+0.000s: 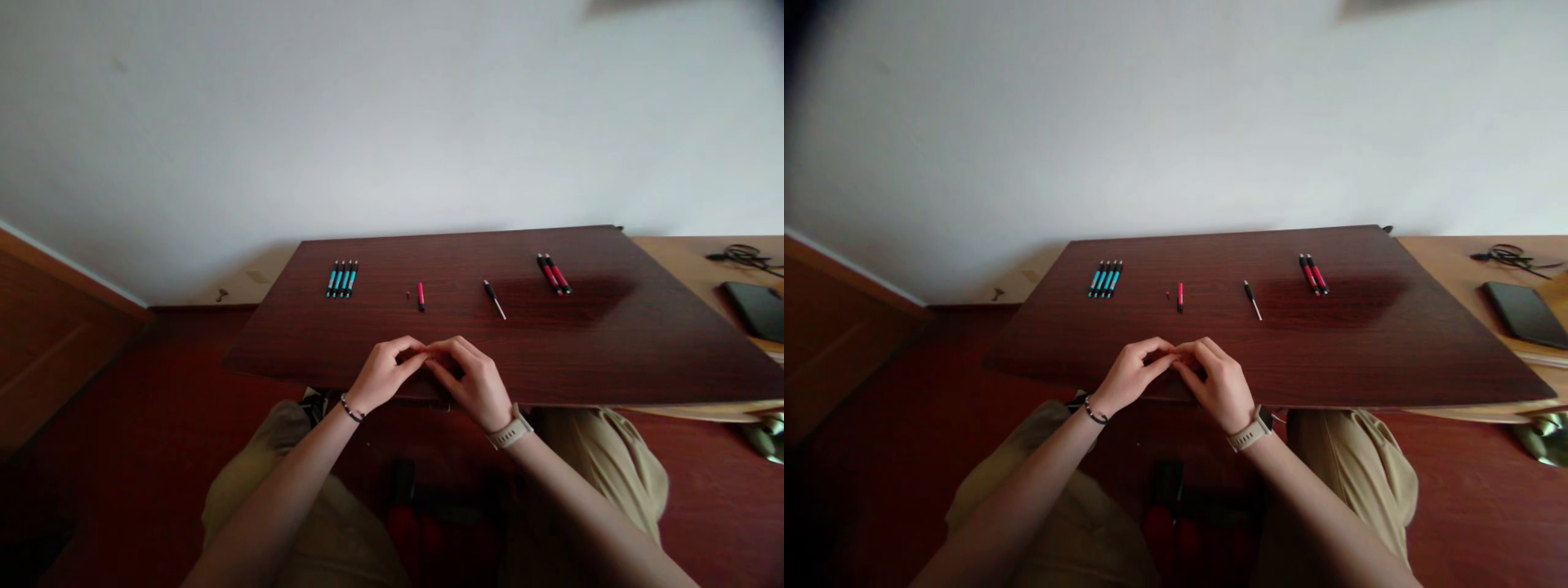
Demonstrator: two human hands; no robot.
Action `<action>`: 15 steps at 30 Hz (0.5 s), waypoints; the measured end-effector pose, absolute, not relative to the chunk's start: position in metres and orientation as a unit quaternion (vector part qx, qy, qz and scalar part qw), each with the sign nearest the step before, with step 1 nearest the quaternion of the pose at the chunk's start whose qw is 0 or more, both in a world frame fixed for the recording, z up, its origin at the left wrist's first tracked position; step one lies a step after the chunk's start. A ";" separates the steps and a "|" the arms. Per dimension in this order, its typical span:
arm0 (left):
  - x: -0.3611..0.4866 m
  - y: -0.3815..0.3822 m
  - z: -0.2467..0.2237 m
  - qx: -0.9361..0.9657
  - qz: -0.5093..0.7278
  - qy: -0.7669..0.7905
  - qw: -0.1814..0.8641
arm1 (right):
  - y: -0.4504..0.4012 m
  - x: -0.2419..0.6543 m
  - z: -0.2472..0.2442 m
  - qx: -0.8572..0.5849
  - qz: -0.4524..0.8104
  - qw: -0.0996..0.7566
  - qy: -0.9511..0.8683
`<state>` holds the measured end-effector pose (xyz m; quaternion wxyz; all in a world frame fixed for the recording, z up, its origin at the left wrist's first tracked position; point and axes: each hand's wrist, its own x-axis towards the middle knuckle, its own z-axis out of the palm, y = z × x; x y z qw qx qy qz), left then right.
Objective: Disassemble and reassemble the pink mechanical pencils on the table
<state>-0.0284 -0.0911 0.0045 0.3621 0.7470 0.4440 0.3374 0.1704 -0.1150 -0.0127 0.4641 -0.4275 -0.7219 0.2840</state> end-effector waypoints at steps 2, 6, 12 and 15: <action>-0.031 -0.090 0.000 0.738 0.351 0.447 0.363 | -0.113 0.169 -0.014 -0.423 0.285 0.459 -0.727; -0.027 -0.090 -0.001 0.747 0.360 0.457 0.322 | -0.111 0.169 -0.018 -0.442 0.274 0.457 -0.721; -0.041 -0.149 -0.051 0.798 0.413 0.429 0.092 | -0.109 0.172 -0.018 -0.480 0.273 0.462 -0.694; -0.063 -0.184 -0.103 0.893 0.162 0.381 0.176 | -0.107 0.174 -0.016 -0.478 0.301 0.465 -0.682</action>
